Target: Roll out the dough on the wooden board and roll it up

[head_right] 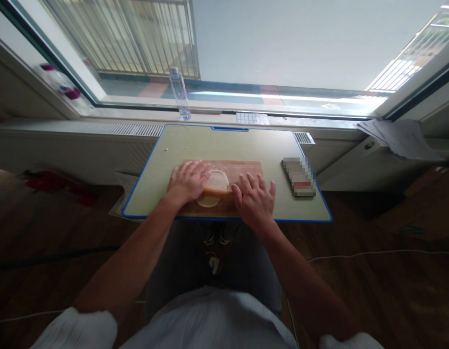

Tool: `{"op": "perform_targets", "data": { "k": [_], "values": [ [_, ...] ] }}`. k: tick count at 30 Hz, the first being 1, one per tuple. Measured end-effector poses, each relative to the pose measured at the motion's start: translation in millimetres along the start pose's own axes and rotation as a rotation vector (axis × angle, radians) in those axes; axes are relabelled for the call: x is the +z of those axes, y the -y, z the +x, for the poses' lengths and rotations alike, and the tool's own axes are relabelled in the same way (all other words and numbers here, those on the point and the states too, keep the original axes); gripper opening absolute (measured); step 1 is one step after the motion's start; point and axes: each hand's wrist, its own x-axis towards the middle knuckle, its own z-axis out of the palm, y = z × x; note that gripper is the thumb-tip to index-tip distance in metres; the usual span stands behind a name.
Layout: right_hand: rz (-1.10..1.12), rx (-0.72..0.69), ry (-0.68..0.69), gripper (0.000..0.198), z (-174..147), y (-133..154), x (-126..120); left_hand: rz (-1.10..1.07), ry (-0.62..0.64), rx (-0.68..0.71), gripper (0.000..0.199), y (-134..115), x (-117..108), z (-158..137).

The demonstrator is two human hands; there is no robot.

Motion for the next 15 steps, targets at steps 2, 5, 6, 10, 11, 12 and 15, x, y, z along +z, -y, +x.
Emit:
{"op": "perform_targets", "data": {
  "k": [2, 5, 6, 10, 11, 12, 15],
  "values": [
    [0.0, 0.008, 0.014, 0.058, 5.0, -0.3, 0.0, -0.006, 0.002, 0.01, 0.054, 1.0, -0.6, 5.7],
    [-0.015, 0.017, 0.049, 0.059, 12.9, -0.7, -0.7, -0.008, 0.011, 0.021, 0.054, 3.2, -0.2, 15.1],
    [-0.024, 0.021, 0.066, 0.059, 15.7, -0.8, -1.2, -0.008, 0.018, 0.027, 0.054, 4.0, 0.2, 18.4],
    [-0.05, 0.034, 0.129, 0.059, 27.2, -2.0, -3.1, -0.019, 0.037, 0.048, 0.055, 6.8, 3.1, 30.5],
    [-0.052, 0.035, 0.141, 0.059, 30.2, -2.5, -3.5, -0.024, 0.038, 0.049, 0.055, 7.4, 4.1, 33.2],
    [-0.054, 0.036, 0.153, 0.059, 33.1, -3.1, -3.8, -0.029, 0.039, 0.048, 0.055, 7.8, 5.0, 35.7],
    [-0.066, 0.038, 0.187, 0.06, 40.5, -4.6, -4.5, -0.04, 0.044, 0.042, 0.053, 8.5, 6.8, 42.4]
  ]
}}
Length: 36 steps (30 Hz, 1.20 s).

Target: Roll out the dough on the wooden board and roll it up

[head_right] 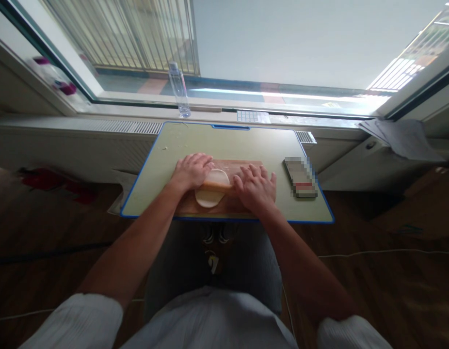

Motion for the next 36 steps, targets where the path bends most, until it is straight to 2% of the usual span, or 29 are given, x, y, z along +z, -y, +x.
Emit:
{"op": "perform_targets", "data": {
  "k": [14, 20, 26, 36],
  "values": [
    [0.094, -0.013, -0.046, 0.057, 19.2, -5.9, 3.8, -0.026, -0.022, -0.044, 0.046, -5.0, -6.1, 13.7],
    [0.118, -0.017, -0.037, 0.056, 30.7, -6.0, 2.3, 0.008, -0.118, -0.081, 0.05, -9.9, -10.6, 21.1],
    [0.083, -0.008, 0.059, 0.065, 43.0, -8.9, 3.3, 0.003, 0.083, -0.11, 0.049, -7.1, -10.2, 36.3],
    [0.097, 0.049, 0.131, 0.075, 60.4, -9.3, -0.7, -0.002, 0.056, -0.109, 0.049, -6.1, -7.7, 46.4]
  ]
}}
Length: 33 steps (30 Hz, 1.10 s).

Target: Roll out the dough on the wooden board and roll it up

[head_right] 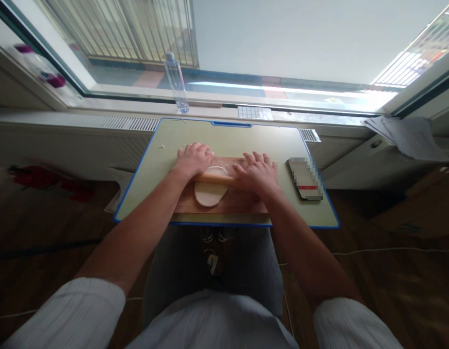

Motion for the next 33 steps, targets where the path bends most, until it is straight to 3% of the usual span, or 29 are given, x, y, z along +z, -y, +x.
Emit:
{"op": "perform_targets", "data": {
  "k": [11, 19, 33],
  "values": [
    [0.049, -0.013, -0.076, 0.067, 27.5, -4.3, 3.8, 0.043, -0.141, -0.005, 0.05, -5.4, -2.4, 17.0],
    [0.082, -0.024, -0.138, 0.063, 47.9, -6.8, 8.8, 0.035, -0.108, -0.056, 0.051, -4.4, -3.8, 30.6],
    [0.042, -0.022, -0.118, 0.061, 66.2, -6.5, 6.8, 0.03, -0.111, -0.106, 0.053, 0.7, 2.8, 53.5]
  ]
}}
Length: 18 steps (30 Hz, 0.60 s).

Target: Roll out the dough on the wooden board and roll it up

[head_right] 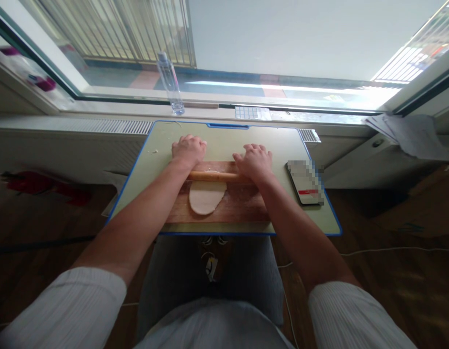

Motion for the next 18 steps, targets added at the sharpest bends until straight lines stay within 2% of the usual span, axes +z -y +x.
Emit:
{"op": "perform_targets", "data": {
  "k": [6, 14, 18],
  "values": [
    [-0.006, 0.0, -0.012, 0.06, 0.8, 1.8, -0.4, 0.007, -0.01, -0.002, 0.051, -1.4, -1.5, 0.0],
    [0.013, -0.017, -0.076, 0.055, -12.3, 2.3, -2.1, -0.022, -0.053, 0.079, 0.045, -1.1, -4.7, -12.8],
    [-0.033, -0.045, -0.177, 0.051, -26.8, 6.9, -9.6, -0.038, -0.172, 0.145, 0.041, -3.0, -16.1, -32.1]
  ]
}}
